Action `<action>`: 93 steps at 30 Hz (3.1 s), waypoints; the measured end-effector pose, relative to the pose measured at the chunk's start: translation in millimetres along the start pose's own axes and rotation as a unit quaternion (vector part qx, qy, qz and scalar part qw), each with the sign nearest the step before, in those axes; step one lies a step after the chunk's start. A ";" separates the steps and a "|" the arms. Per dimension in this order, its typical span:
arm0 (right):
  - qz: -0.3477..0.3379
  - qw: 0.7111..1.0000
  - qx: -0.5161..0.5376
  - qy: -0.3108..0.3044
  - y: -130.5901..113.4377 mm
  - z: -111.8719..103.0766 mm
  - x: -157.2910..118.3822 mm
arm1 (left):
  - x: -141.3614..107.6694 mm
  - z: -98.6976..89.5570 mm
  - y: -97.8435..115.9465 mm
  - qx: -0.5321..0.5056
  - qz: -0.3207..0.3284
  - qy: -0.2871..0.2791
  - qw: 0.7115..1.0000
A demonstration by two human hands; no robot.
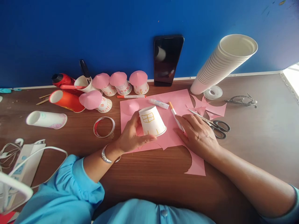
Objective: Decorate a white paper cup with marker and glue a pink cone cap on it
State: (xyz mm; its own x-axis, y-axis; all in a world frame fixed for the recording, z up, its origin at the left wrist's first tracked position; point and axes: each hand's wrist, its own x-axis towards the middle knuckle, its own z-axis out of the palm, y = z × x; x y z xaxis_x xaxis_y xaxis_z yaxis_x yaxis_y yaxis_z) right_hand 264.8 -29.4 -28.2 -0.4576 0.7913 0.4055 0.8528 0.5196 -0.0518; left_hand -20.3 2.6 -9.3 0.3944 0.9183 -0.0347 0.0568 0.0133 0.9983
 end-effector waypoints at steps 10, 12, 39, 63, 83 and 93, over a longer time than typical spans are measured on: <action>-0.006 0.996 -0.086 0.036 0.7 1.7 -1.7 | 8.1 0.3 2.5 0.088 0.063 0.000 0.994; 0.001 0.995 -0.091 0.027 2.7 2.0 -2.3 | 8.4 0.5 3.2 0.106 0.066 -0.003 0.992; 0.113 0.986 0.118 0.039 6.1 -7.5 6.0 | 12.2 -6.2 -6.5 0.367 0.139 0.035 0.919; 0.232 0.906 0.348 0.064 -5.3 -23.6 2.7 | 13.3 -6.8 -18.6 0.299 0.210 0.122 0.923; 0.292 0.631 0.717 0.048 -13.2 -42.8 42.5 | -11.5 2.0 15.7 0.398 0.360 0.026 0.843; 0.213 0.831 0.507 0.079 -1.6 -15.4 44.5 | -6.7 11.3 6.5 0.508 0.379 -0.032 0.773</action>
State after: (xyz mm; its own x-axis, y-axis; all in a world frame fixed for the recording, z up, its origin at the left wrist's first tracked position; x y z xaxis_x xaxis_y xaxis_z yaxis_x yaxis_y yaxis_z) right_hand 246.9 0.0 4.0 -0.0614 0.9626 0.2640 0.2411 0.2710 -0.9319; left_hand -12.2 -7.9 -3.1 0.7107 0.4876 0.5072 0.4650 -0.8665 0.1814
